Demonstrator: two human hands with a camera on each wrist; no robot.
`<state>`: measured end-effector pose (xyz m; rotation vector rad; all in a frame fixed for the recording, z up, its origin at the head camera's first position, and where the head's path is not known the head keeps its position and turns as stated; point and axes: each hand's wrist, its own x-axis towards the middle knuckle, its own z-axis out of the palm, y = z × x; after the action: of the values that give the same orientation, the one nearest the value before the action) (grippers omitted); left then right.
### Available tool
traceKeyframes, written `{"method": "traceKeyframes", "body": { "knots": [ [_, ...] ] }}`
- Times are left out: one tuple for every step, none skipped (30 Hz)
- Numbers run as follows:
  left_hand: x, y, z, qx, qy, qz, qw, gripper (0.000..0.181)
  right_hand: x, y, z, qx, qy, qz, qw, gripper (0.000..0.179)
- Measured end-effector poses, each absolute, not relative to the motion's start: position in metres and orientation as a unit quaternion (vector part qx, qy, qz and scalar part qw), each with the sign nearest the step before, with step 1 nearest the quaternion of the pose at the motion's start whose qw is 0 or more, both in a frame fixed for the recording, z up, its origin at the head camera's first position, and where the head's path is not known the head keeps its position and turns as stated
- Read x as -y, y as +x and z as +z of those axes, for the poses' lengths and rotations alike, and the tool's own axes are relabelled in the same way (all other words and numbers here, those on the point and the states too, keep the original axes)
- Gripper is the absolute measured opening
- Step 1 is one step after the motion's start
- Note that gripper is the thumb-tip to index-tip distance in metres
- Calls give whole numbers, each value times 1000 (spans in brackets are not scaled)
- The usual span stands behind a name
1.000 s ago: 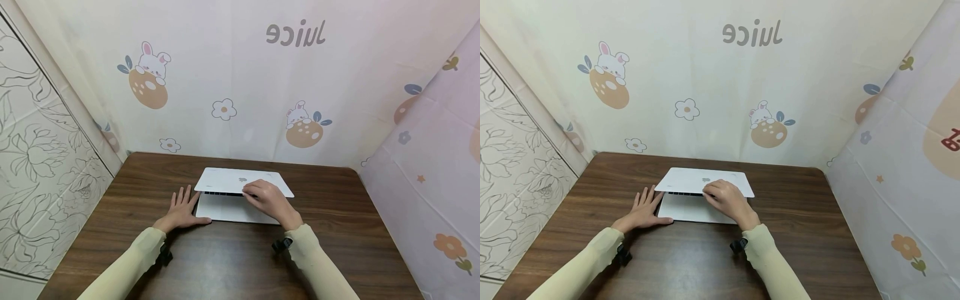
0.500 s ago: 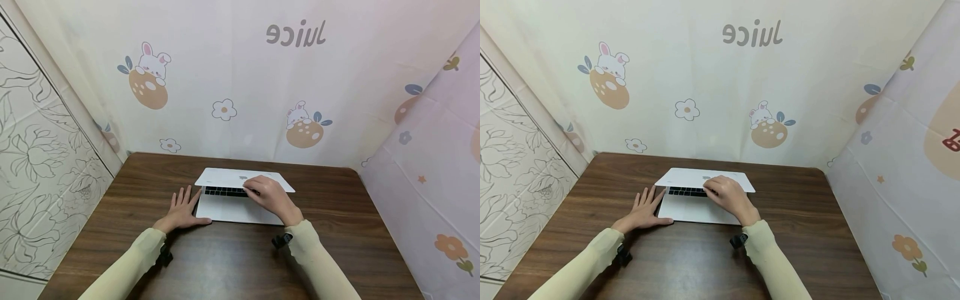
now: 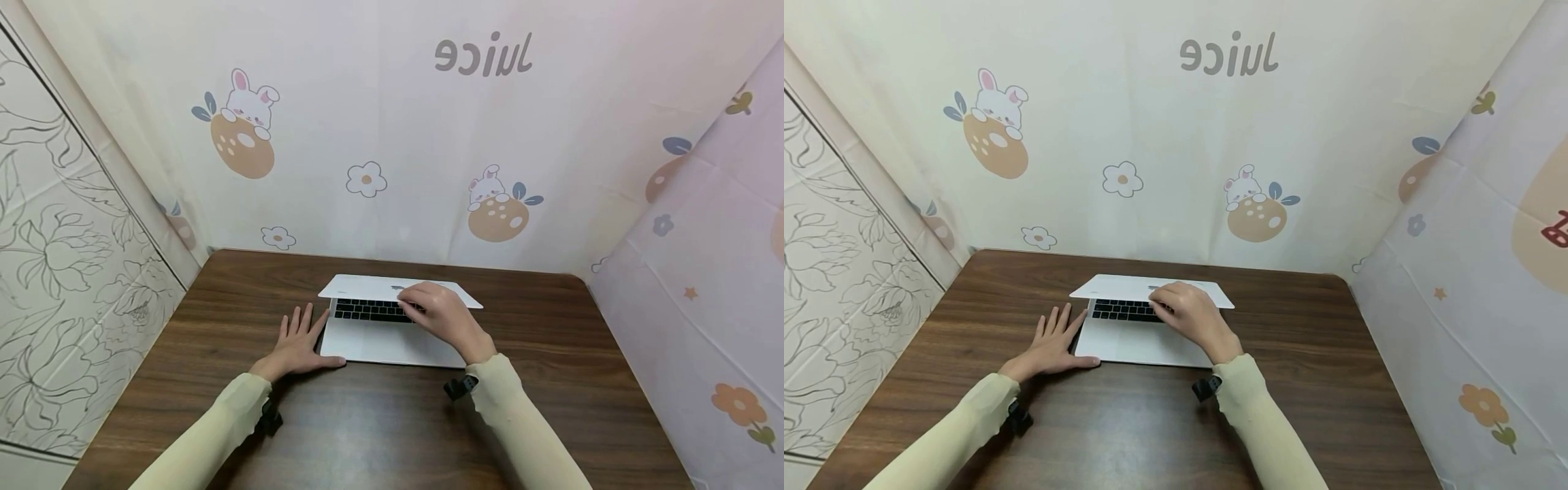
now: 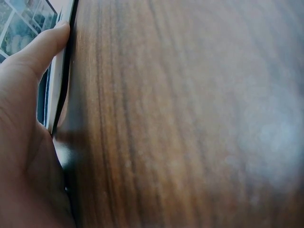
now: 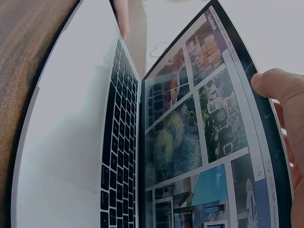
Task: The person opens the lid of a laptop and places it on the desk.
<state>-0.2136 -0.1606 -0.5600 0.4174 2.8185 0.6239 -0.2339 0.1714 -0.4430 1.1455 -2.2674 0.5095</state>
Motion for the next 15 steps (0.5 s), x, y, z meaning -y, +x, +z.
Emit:
{"method": "traceKeyframes", "body": {
  "knots": [
    [161,-214,-560,-960,142,213,111,127,-171,-234,-443,842,426,189,271,9],
    [161,-214,-561,-960,143,213,110,127,-171,-235,-442,842,426,189,271,9],
    [161,-214,-561,-960,142,214,111,127,-171,-235,-442,842,426,189,271,9],
    [160,-213,-561,-960,142,214,111,127,-171,-236,-442,842,427,189,270,9],
    [160,-213,-559,-960,142,214,112,127,-171,-236,-441,843,426,187,270,9],
    [160,-213,-558,-960,142,213,115,126,-171,-236,-441,843,425,186,271,9],
    [160,-212,-556,-960,142,210,118,126,-171,-236,-440,844,425,185,271,9],
    [159,-212,-555,-961,142,205,120,125,-171,-236,-440,845,423,185,270,10],
    [159,-212,-554,-962,142,201,121,124,-171,-236,-440,846,422,185,269,10],
    [159,-211,-553,-962,142,199,120,123,-172,-236,-439,848,420,184,267,10],
    [159,-211,-552,-963,143,196,119,122,-172,-237,-439,849,418,183,265,10],
    [159,-211,-551,-963,143,193,119,122,-172,-237,-439,850,417,183,264,10],
    [159,-211,-551,-964,142,189,119,121,-172,-237,-439,850,417,183,264,10],
    [159,-211,-551,-965,141,188,118,121,-172,-238,-439,851,416,182,263,10],
    [159,-211,-551,-964,142,190,117,121,-172,-238,-439,852,415,181,263,10]
  ]
}}
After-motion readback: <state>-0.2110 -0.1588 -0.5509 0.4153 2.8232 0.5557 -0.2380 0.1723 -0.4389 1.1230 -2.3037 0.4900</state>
